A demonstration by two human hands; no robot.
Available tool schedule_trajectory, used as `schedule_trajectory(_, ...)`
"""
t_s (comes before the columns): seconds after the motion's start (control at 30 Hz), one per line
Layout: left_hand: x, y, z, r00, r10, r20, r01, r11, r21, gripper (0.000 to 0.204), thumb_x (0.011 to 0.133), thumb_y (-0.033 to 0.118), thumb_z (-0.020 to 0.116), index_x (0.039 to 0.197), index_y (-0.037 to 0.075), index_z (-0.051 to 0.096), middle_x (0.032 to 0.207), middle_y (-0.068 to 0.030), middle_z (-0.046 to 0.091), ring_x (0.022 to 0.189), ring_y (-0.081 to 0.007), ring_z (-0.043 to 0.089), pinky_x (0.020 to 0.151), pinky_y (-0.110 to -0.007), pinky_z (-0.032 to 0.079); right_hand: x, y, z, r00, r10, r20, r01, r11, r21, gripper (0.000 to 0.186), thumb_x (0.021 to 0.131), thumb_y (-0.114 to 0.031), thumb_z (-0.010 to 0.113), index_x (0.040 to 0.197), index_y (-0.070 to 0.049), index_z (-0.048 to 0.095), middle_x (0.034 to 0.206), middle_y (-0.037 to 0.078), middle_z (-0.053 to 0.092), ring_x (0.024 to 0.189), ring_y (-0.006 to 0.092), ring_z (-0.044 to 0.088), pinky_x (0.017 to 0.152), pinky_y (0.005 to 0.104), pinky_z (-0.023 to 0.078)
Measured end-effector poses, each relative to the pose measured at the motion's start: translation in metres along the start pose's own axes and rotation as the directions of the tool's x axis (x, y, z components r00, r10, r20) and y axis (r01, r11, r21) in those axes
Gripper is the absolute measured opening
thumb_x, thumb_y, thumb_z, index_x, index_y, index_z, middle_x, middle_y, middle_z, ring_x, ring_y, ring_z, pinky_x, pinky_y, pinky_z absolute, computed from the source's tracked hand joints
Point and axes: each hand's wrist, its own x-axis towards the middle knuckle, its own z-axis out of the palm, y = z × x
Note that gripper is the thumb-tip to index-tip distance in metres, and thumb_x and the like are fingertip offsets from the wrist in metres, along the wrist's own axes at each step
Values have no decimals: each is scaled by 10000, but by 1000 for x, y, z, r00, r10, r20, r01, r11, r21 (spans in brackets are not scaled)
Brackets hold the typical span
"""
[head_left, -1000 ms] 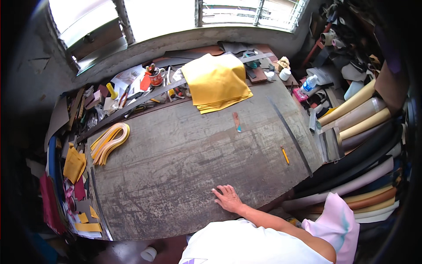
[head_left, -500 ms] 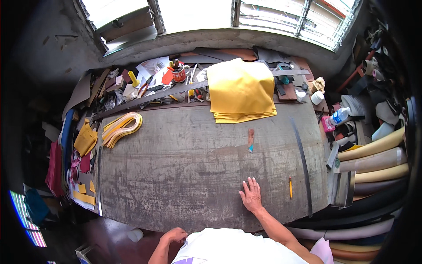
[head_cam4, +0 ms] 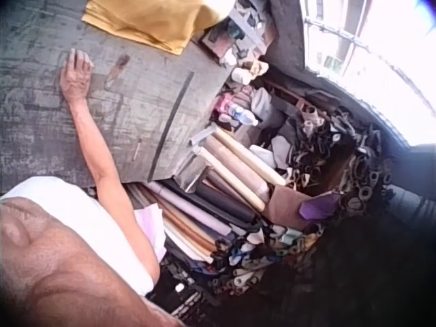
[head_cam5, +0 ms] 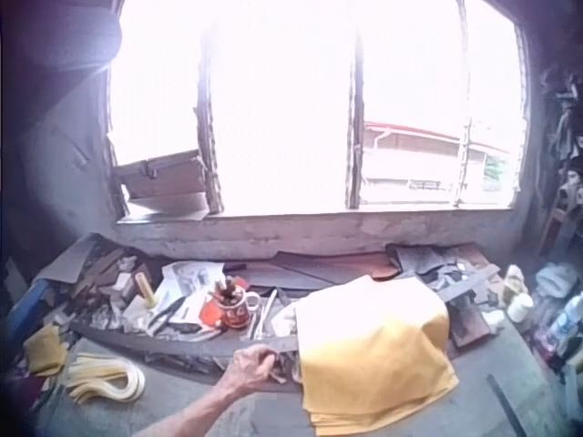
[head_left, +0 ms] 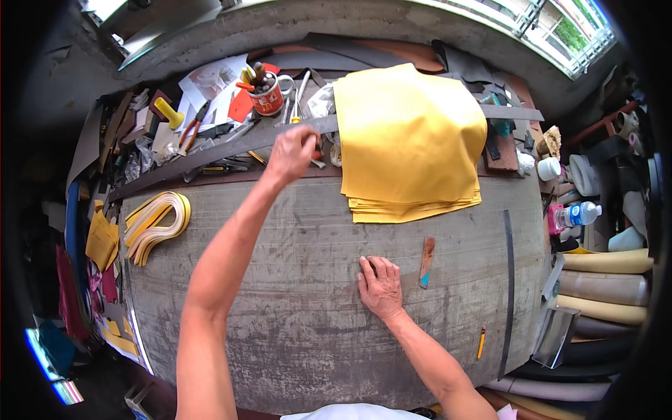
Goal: Sewing and assembling small yellow fabric pouches using an industrial sewing machine and hammer.
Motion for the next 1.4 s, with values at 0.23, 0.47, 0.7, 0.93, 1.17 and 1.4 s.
schedule_trajectory(0.23,151,-43,39,943,-241,227,149,921,359,395,801,257,638,1102,20,732,1034,-214,730,969,-326,710,901,-380,539,3,4,3,998,44,52,-48,997,66,447,829,-143,695,1262,-76,606,1215,49,555,1148,232,528,957,393,414)
schedule_trajectory(0.47,169,-49,35,870,-166,464,68,973,221,512,801,379,743,1105,-32,712,928,-107,700,766,-171,612,631,-313,512,5,4,0,996,65,60,-71,993,99,456,802,-99,716,1249,-79,625,1221,68,564,1149,259,536,952,410,431)
schedule_trajectory(0.7,179,-56,58,891,-433,136,402,892,207,522,824,386,768,1117,-43,711,1005,-176,736,832,-261,706,745,-362,567,6,2,0,997,51,50,-54,997,63,459,818,-133,700,1265,-83,609,1219,50,563,1150,233,530,952,385,417)
schedule_trajectory(0.93,179,-43,68,911,-393,125,301,841,450,627,842,464,730,1231,-24,660,1248,-223,665,1185,-351,638,965,-427,528,5,2,0,996,63,60,-68,995,75,447,804,-108,709,1241,-76,626,1214,73,566,1136,271,535,951,415,429)
schedule_trajectory(1.17,174,-30,78,956,-282,77,181,777,603,439,911,333,663,1227,28,677,1263,-210,660,1192,-366,634,956,-445,534,6,3,-1,996,64,55,-69,994,86,455,799,-100,709,1247,-77,626,1213,72,562,1134,269,537,948,411,431)
schedule_trajectory(1.4,183,-28,85,963,-253,94,150,791,594,455,931,188,634,1302,-36,493,1208,-291,653,1170,-410,634,948,-477,534,4,4,-1,996,65,55,-69,994,90,457,803,-89,707,1254,-83,628,1215,64,565,1133,253,542,939,395,435)
